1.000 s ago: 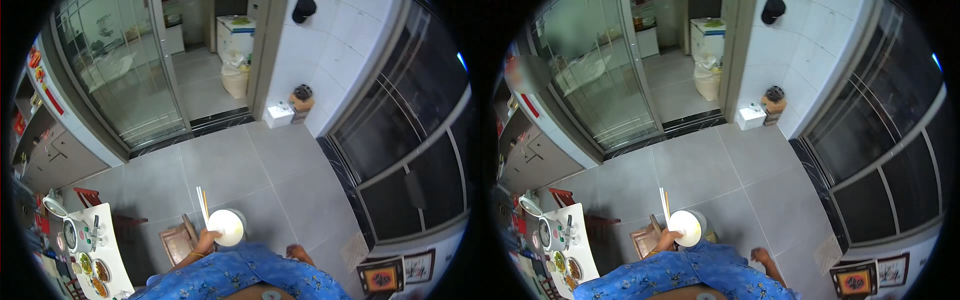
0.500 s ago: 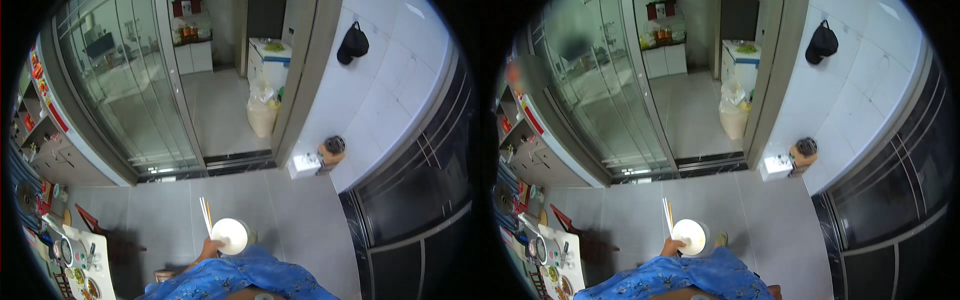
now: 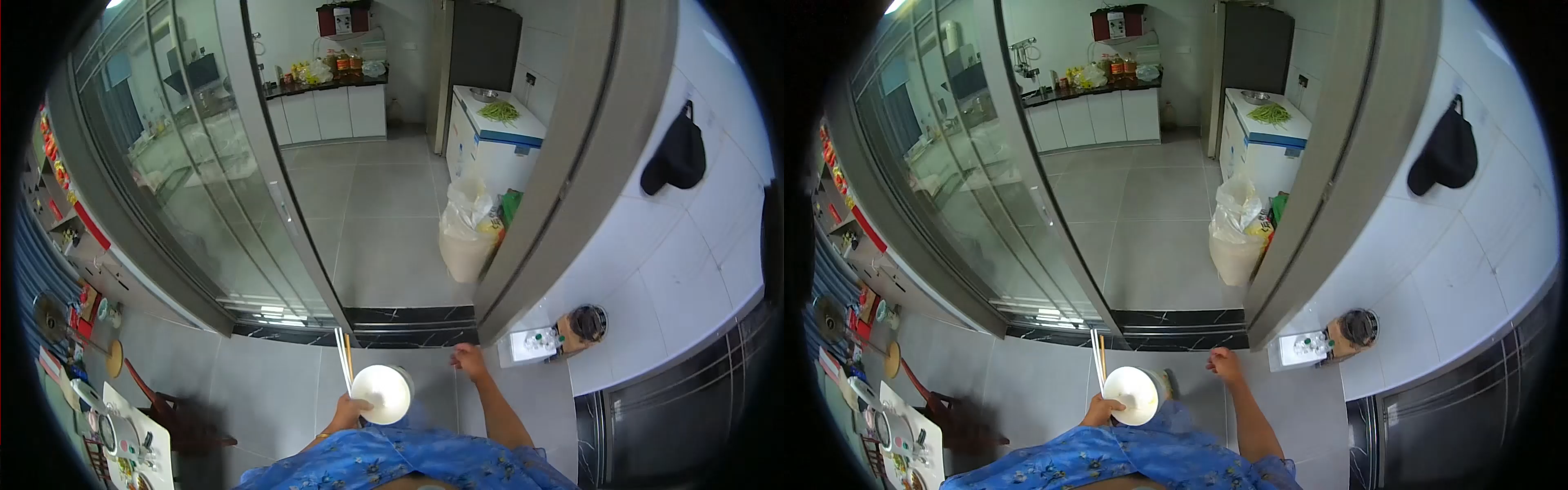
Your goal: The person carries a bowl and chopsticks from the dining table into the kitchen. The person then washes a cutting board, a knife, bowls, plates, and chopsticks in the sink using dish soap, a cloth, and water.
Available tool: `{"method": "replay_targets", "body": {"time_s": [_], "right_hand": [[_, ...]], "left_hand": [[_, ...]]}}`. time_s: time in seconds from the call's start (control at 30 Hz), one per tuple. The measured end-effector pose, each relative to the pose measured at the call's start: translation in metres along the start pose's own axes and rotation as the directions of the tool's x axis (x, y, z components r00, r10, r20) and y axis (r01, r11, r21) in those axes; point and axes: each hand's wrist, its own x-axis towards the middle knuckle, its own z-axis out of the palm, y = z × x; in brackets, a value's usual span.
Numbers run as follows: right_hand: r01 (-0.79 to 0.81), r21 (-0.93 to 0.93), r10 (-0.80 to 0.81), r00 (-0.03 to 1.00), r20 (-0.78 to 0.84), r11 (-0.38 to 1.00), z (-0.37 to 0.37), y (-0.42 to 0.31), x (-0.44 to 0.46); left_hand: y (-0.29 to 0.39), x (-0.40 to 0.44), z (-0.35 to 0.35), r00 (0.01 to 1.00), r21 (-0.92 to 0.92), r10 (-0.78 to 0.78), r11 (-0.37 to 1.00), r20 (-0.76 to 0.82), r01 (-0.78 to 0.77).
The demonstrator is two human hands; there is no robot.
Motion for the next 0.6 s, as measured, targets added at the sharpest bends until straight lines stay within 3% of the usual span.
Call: {"method": "replay_targets", "body": {"time_s": [0.03, 0.07, 0.1, 0.13, 0.17, 0.2, 0.23, 0.27, 0.33, 0.37, 0.43, 0.53, 0.6], "right_hand": [[-0.017, 0.004, 0.016, 0.998, 0.068, 1.000, 0.007, 0.003, 0.018], [0.358, -0.445, -0.310, 0.934, 0.179, 0.820, 0.003, 0.023, 0.041], [0.612, -0.720, -0.499, 0.760, 0.417, 0.329, -0.011, 0.054, 0.064], [0.396, -0.718, -0.097, 0.902, 0.421, 0.572, -0.026, 0.079, 0.083], [0.084, -0.718, 0.334, 0.844, 0.421, 0.691, -0.040, 0.097, 0.094], [0.080, -0.721, 0.345, 0.838, 0.422, 0.688, -0.054, 0.097, 0.098], [-0.149, -0.634, 0.401, 0.874, 0.274, 0.759, -0.067, 0.087, 0.097], [-0.360, -0.489, 0.475, 0.871, 0.129, 0.794, -0.079, 0.075, 0.092], [-0.662, -0.081, 0.654, 0.749, -0.109, 0.745, -0.103, 0.053, 0.086], [-0.730, 0.150, 0.744, 0.641, -0.188, 0.667, -0.118, 0.048, 0.093], [-0.539, 0.210, 0.570, 0.810, -0.137, 0.816, -0.159, 0.068, 0.105], [-0.510, 0.206, 0.542, 0.828, -0.144, 0.835, -0.172, 0.041, 0.167], [-0.492, 0.215, 0.527, 0.836, -0.154, 0.843, -0.176, 0.015, 0.215]], "left_hand": [[0.012, 0.017, 0.004, 1.000, 0.000, -0.002, 1.000, -0.003, 0.002], [0.030, 0.042, 0.013, 0.999, 0.003, 0.038, 0.999, -0.002, -0.038], [0.047, 0.066, 0.024, 0.997, -0.001, 0.077, 0.997, 0.000, -0.077], [0.063, 0.088, 0.030, 0.993, -0.039, 0.106, 0.994, 0.044, -0.104], [0.076, 0.109, 0.034, 0.995, -0.047, 0.094, 0.995, 0.037, -0.093], [0.091, 0.131, 0.039, 0.994, -0.029, 0.089, 0.996, 0.062, -0.087], [0.109, 0.151, 0.045, 0.992, -0.008, 0.088, 0.996, 0.088, -0.088], [0.129, 0.162, 0.056, 0.988, -0.093, 0.114, 0.990, 0.108, -0.104], [0.149, 0.205, 0.062, 0.990, -0.058, 0.089, 0.995, 0.106, -0.083], [0.159, 0.226, 0.067, 0.991, -0.027, 0.070, 0.997, 0.111, -0.067], [0.187, 0.255, 0.084, 0.990, -0.069, 0.044, 0.997, 0.135, -0.035], [0.211, 0.309, 0.104, 0.999, -0.125, -0.026, 0.992, 0.018, 0.028], [0.175, 0.389, 0.083, 0.935, 0.278, 0.277, 0.901, 0.219, -0.332]]}}
